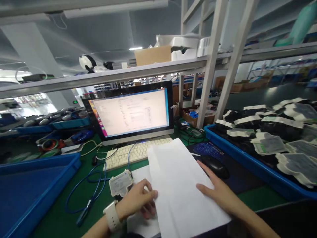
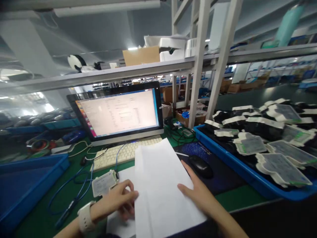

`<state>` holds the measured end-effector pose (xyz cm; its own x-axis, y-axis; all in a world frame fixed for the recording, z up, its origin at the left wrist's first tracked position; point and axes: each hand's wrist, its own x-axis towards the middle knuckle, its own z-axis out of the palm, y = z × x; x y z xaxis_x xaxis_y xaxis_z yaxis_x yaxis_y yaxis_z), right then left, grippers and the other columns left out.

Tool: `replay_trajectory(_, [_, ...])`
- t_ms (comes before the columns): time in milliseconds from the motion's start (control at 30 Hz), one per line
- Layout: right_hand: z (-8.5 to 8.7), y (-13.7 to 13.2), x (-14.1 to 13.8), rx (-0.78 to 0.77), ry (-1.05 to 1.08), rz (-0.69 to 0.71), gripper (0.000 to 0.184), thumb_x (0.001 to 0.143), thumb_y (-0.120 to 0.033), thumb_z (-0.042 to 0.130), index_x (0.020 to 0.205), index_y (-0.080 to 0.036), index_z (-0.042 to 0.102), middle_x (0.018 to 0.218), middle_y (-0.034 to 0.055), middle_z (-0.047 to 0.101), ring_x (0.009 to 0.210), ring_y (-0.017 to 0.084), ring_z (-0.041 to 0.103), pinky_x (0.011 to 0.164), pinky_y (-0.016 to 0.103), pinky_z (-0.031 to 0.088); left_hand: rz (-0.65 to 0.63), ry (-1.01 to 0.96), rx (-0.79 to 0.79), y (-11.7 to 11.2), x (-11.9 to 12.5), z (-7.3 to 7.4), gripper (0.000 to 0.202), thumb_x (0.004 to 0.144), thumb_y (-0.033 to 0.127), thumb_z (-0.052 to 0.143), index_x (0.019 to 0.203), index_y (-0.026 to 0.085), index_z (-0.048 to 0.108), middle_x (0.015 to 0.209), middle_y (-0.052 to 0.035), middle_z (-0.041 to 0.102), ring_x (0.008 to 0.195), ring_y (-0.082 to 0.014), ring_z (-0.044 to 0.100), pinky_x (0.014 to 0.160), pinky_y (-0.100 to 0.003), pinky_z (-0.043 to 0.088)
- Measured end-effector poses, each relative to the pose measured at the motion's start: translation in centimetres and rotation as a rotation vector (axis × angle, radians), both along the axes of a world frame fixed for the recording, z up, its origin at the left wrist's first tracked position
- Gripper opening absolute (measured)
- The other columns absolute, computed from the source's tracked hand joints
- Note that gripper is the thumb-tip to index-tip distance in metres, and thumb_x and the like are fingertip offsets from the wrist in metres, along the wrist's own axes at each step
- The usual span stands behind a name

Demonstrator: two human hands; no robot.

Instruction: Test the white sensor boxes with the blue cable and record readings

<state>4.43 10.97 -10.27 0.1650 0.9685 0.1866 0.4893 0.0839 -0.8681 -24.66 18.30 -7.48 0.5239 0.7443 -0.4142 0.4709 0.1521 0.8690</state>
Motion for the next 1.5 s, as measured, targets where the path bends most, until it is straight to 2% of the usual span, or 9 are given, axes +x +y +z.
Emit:
replay_trajectory(67, [-0.7, 0.1, 2.5, 0.001, -0.255, 0.047, 0.067, 0.075, -0.037, 0.063, 0.137, -0.025, 0.040, 0.122, 0.0104, 0.059, 0.099, 0.026, 0.063, 0.075, 0.038, 0.056, -0.103, 0.197, 0.190, -0.3, -0.5, -0.4, 0.022, 0.082, 0.036, 0.047, 0.092, 0.017, 0.048, 0.068, -0.0043, 0.065, 0.059, -0.0205, 0.063, 0.055, -0.034, 0.051])
replay_trajectory(167, [-0.5, 0.3, 4.2, -0.027, -0.581, 0.039, 0.064, 0.076, -0.037, 0.060, 0.135, -0.021, 0.043, 0.107, 0.0095, 0.068, 0.084, 0.024, 0.068, 0.065, 0.034, 0.058, -0.356, 0.211, 0.684, -0.8, -0.3, -0.6, 0.016, 0.084, 0.025, 0.046, 0.095, 0.020, 0.057, 0.095, -0.0059, 0.067, 0.090, -0.0199, 0.063, 0.083, -0.035, 0.048])
replay_trajectory(267, [1.2, 0.7, 2.3, 0.112, -0.865, 0.015, 0.052, 0.081, -0.040, 0.054, 0.129, -0.019, 0.051, 0.114, 0.0109, 0.064, 0.099, 0.026, 0.063, 0.078, 0.039, 0.056, -0.684, 0.087, 0.928, -1.3, 0.8, -1.4, 0.026, 0.084, 0.024, 0.050, 0.110, 0.022, 0.054, 0.121, -0.0064, 0.059, 0.113, -0.0203, 0.053, 0.099, -0.032, 0.039])
replay_trajectory(367, [2.4, 1.0, -2.0, 0.209, -0.956, 0.322, 0.041, 0.090, -0.033, 0.042, 0.128, -0.023, 0.052, 0.129, 0.0055, 0.054, 0.118, 0.021, 0.051, 0.096, 0.036, 0.047, -0.811, 0.068, 1.057, -1.8, 1.6, -2.8, 0.037, 0.084, 0.030, 0.054, 0.118, 0.016, 0.048, 0.126, -0.0106, 0.055, 0.118, -0.0228, 0.049, 0.102, -0.034, 0.036])
replay_trajectory(533, [0.8, 1.6, -7.0, 0.118, -0.990, 0.625, 0.042, 0.092, -0.029, 0.038, 0.131, -0.017, 0.048, 0.136, 0.0066, 0.046, 0.124, 0.021, 0.045, 0.100, 0.039, 0.043, -0.839, 0.065, 1.180, -2.4, 1.8, -3.9, 0.050, 0.080, 0.036, 0.061, 0.121, 0.011, 0.046, 0.120, -0.0124, 0.057, 0.115, -0.0261, 0.049, 0.102, -0.035, 0.037])
replay_trajectory(800, [-0.6, 6.7, -9.6, -0.081, -1.092, 0.479, 0.041, 0.092, -0.028, 0.037, 0.130, -0.016, 0.050, 0.132, 0.0104, 0.051, 0.104, 0.027, 0.051, 0.084, 0.044, 0.045, -0.847, 0.128, 1.241, -2.7, 1.8, -3.6, 0.049, 0.077, 0.037, 0.064, 0.117, 0.010, 0.051, 0.128, -0.0146, 0.053, 0.117, -0.0265, 0.048, 0.102, -0.034, 0.037])
replay_trajectory(1033, [-1.0, 11.5, -10.6, -0.145, -1.061, 0.362, 0.043, 0.091, -0.022, 0.034, 0.130, -0.020, 0.050, 0.100, 0.0103, 0.055, 0.093, 0.022, 0.050, 0.078, 0.032, 0.040, -0.858, 0.150, 1.281, -3.1, 1.7, -4.0, 0.048, 0.080, 0.036, 0.058, 0.118, 0.008, 0.049, 0.130, -0.0145, 0.051, 0.118, -0.0300, 0.049, 0.101, -0.039, 0.040])
replay_trajectory(1267, [-2.3, 12.3, -10.0, -0.102, -1.027, 0.322, 0.048, 0.086, -0.016, 0.035, 0.131, -0.023, 0.049, 0.091, 0.0068, 0.054, 0.087, 0.019, 0.049, 0.074, 0.029, 0.038, -0.767, 0.165, 1.446, -3.4, 2.3, -4.3, 0.033, 0.088, 0.031, 0.046, 0.114, 0.012, 0.052, 0.122, -0.0135, 0.058, 0.111, -0.0287, 0.055, 0.094, -0.040, 0.045])
replay_trajectory(1500, [-2.7, 12.2, -9.9, -0.074, -0.999, 0.305, 0.047, 0.087, -0.017, 0.034, 0.130, -0.024, 0.050, 0.090, 0.0061, 0.053, 0.085, 0.019, 0.049, 0.074, 0.030, 0.037, -0.806, 0.109, 1.484, -4.4, 2.7, -4.3, 0.027, 0.089, 0.034, 0.048, 0.112, 0.033, 0.062, 0.129, 0.0022, 0.055, 0.113, -0.0305, 0.054, 0.089, -0.047, 0.047])
